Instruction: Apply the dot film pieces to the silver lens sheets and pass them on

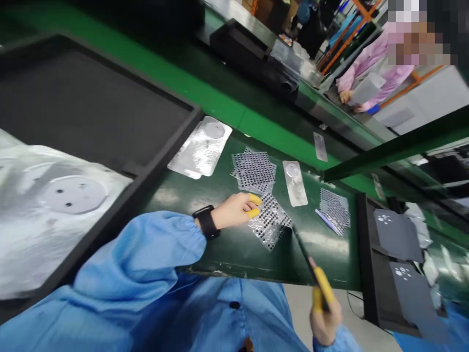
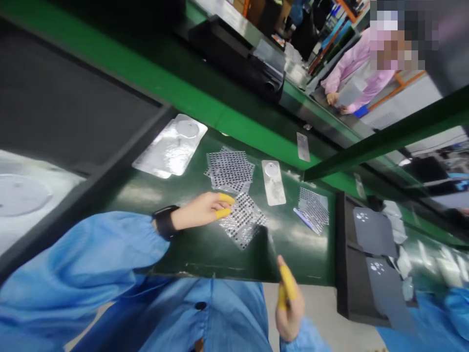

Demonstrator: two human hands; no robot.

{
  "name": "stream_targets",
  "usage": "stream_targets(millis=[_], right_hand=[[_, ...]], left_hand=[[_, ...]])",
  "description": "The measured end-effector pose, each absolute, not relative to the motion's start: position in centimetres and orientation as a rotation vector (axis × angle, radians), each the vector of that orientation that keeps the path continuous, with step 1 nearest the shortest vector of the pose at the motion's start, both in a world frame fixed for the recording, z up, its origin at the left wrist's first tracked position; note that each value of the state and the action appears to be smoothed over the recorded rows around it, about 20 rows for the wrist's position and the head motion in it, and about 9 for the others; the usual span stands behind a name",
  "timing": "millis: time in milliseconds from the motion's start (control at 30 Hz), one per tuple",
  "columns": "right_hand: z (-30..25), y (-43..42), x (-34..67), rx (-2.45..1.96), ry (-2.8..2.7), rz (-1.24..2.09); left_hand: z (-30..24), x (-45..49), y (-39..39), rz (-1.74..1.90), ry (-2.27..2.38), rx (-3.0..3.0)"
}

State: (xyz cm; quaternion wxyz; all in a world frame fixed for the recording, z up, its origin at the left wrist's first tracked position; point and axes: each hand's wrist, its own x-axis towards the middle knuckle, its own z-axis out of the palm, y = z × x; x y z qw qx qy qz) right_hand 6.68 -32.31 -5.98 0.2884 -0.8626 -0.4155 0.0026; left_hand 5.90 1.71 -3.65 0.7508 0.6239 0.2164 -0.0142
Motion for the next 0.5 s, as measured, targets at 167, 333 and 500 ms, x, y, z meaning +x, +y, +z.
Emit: stream_targets(millis=[167, 333, 500], right_hand=[[-4.4, -22.1, 8.3, -2.132, -1.193, -0.292], [-3.9, -15.4, 10.3, -1.979, -1.642, -0.059], [-6.0, -17.2, 11.5, -2.008, -1.466, -0.216]], left_hand=[[-2.1, 5.3, 1.3, -0.041, 0.308, 1.015], [-1.7, 5.0, 2.5, 0.121, 0.248, 1.007], [-1.7, 4.4, 6.9, 0.579, 0.496, 1.376]])
